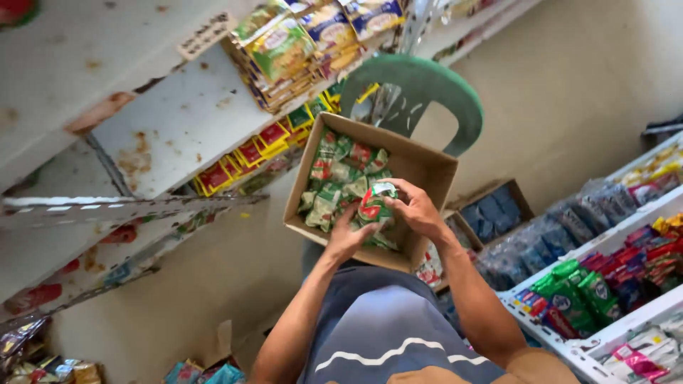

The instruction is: Stocking shelves with tomato sauce pouches from a cardboard box.

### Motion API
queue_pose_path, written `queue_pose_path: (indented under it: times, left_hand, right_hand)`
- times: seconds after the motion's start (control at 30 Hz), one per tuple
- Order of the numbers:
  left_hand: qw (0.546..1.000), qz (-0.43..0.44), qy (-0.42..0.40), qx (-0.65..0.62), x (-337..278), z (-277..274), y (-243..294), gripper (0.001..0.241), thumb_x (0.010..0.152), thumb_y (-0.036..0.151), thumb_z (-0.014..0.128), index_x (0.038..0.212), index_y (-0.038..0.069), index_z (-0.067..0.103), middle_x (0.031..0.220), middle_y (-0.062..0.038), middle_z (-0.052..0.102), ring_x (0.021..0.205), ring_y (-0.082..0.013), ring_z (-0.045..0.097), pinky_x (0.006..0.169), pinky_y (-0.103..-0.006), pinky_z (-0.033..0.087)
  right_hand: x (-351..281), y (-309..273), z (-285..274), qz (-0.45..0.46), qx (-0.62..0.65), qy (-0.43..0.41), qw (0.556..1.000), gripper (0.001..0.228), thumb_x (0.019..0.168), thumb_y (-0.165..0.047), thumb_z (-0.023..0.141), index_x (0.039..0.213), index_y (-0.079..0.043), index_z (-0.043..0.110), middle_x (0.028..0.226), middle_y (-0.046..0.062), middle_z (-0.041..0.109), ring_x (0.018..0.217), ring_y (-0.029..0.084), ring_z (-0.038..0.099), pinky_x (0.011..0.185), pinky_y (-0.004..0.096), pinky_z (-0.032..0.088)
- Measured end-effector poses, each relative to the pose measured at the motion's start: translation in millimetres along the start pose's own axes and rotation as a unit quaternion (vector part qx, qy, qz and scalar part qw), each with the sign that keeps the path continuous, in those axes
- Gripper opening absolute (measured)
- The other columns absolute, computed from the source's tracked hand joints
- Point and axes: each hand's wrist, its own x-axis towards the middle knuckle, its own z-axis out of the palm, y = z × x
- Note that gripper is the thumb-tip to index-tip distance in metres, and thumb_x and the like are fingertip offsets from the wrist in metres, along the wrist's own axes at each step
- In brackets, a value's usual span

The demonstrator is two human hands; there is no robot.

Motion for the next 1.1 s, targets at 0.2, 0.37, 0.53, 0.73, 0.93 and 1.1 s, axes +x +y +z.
queue_pose_path:
  times: [0.2,0.37,0.53,0.73,0.93,1.1]
  left_hand:
    - [0.984,-0.041,-0.078,-0.157,-16.0,-50.3,86.9,0.062,0.08,0.028,0.086,0.132,0.003,0.063,0.123,-0.012,0.069,0.115,-0.018,0.064,0.104,-0.0329,0.05]
    - [0.956,0.023,-0.137,-0.258,-34.3,-67.9,150.7,0.059,0.084,0.03,0.081,0.134,0.007,0.061,0.122,0.003,0.063,0.108,-0.009,0.06,0.092,-0.0278,0.052]
    - [0.935,-0.062,-0.145,-0.317,-41.2,-87.0,154.5,0.048,0.091,0.032,0.077,0.128,0.005,0.065,0.098,-0.004,0.07,0.081,-0.0136,0.065,0.069,-0.0309,0.054]
    - [0.978,0.037,-0.093,-0.182,-58.2,-134.8,197.6,0.055,0.087,0.037,0.079,0.129,0.005,0.062,0.108,-0.004,0.072,0.096,-0.0131,0.068,0.086,-0.0311,0.056]
    - [0.996,0.001,-0.079,0.043,-72.5,-175.3,212.0,0.064,0.078,0.043,0.084,0.123,0.004,0.062,0.104,-0.013,0.071,0.1,-0.0235,0.07,0.09,-0.0371,0.054]
    - [0.999,0.017,-0.032,0.009,-72.2,-187.0,189.2,0.076,0.081,0.052,0.076,0.137,0.006,0.054,0.118,-0.013,0.068,0.11,-0.0212,0.066,0.095,-0.0365,0.051]
  right_hand:
    - [-17.6,-81.4,19.7,-0.144,-0.113,-0.047,0.982,0.043,0.103,-0.019,0.06,0.142,-0.002,0.06,0.134,0.009,0.069,0.125,0.017,0.061,0.109,0.031,0.045]
    - [-28.0,-125.3,49.2,-0.181,-0.087,0.046,0.978,0.046,0.094,-0.008,0.068,0.138,-0.002,0.057,0.129,0.009,0.067,0.122,0.018,0.062,0.107,0.034,0.05]
    - [-33.6,-165.3,56.8,-0.36,-0.272,0.087,0.888,0.03,0.091,-0.005,0.078,0.119,-0.008,0.066,0.122,0.009,0.073,0.117,0.025,0.072,0.102,0.036,0.056]
    - [-40.3,-195.4,98.5,-0.331,-0.342,0.107,0.873,0.029,0.085,-0.005,0.077,0.113,-0.006,0.069,0.12,0.012,0.069,0.114,0.029,0.069,0.098,0.037,0.054]
    - [-37.0,-187.2,137.8,-0.269,-0.256,0.087,0.924,0.026,0.077,-0.003,0.079,0.1,-0.003,0.067,0.117,0.011,0.067,0.115,0.027,0.065,0.101,0.036,0.048]
    - [-32.0,-179.2,167.0,-0.248,-0.222,0.095,0.938,0.011,0.087,-0.001,0.072,0.097,-0.004,0.068,0.113,0.01,0.069,0.121,0.026,0.067,0.104,0.037,0.051]
